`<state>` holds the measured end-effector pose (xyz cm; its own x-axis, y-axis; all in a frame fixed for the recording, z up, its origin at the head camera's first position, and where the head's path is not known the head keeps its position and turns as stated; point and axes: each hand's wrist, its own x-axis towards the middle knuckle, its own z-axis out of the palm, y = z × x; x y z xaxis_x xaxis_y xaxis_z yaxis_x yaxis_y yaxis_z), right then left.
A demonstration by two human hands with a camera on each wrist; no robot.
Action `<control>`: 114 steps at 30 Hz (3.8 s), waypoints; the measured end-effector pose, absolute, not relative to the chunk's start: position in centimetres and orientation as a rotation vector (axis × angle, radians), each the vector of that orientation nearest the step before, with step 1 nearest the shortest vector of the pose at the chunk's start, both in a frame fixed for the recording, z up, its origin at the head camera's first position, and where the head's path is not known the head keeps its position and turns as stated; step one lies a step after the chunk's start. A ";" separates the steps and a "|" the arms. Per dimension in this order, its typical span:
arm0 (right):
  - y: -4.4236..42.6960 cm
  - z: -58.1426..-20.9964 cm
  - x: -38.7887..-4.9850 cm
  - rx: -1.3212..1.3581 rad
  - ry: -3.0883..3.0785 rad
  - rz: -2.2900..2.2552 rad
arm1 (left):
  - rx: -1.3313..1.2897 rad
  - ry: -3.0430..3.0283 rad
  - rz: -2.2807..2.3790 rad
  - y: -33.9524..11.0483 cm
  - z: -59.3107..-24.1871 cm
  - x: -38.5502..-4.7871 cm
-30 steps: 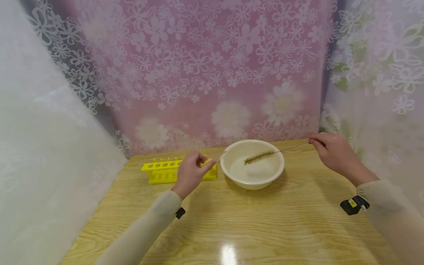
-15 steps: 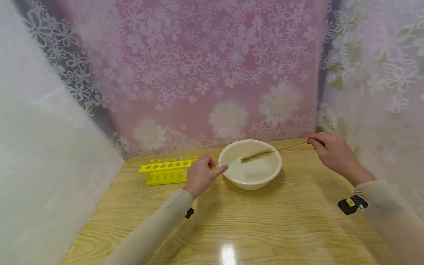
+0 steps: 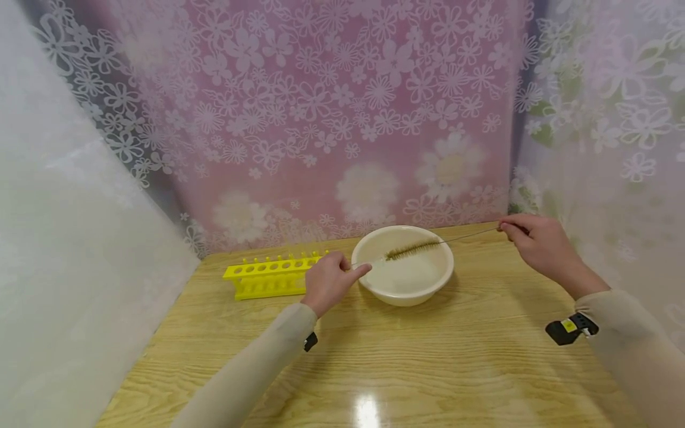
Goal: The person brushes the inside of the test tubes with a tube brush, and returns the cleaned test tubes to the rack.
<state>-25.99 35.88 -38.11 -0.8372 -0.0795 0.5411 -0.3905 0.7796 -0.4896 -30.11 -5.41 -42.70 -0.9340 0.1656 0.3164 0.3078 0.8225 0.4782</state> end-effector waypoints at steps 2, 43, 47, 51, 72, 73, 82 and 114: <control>35.9 -38.2 -25.9 0.346 -2.476 0.846 | -0.363 -2.742 -0.789 -5.3 -42.8 -30.2; 32.0 -39.5 -27.1 0.560 -2.556 0.840 | -0.466 -2.725 -0.712 -3.1 -42.9 -29.9; 30.9 -39.7 -27.2 0.578 -2.576 0.860 | -0.465 -2.719 -0.736 -2.9 -42.8 -29.8; 29.8 -39.8 -27.2 0.584 -2.584 0.886 | -0.449 -2.720 -0.724 -2.8 -42.8 -29.8; 22.7 -41.6 -27.9 0.756 -2.533 0.988 | -0.471 -2.723 -0.677 -1.4 -42.7 -29.5; 22.7 -41.6 -27.9 0.746 -2.531 0.995 | -0.476 -2.718 -0.684 -1.3 -42.6 -29.5; 23.8 -41.8 -27.6 0.638 -2.546 1.039 | -0.504 -2.690 -0.671 -1.3 -42.3 -29.4; 24.1 -42.4 -27.0 0.933 -2.149 0.551 | -0.511 -2.682 -0.680 -1.5 -42.6 -29.2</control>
<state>-26.99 24.07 -42.36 -0.4802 -0.4495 0.7532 -0.7566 0.6467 -0.0965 -29.22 -1.53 -42.63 -0.8825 0.2590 0.3926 0.4147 0.8223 0.3897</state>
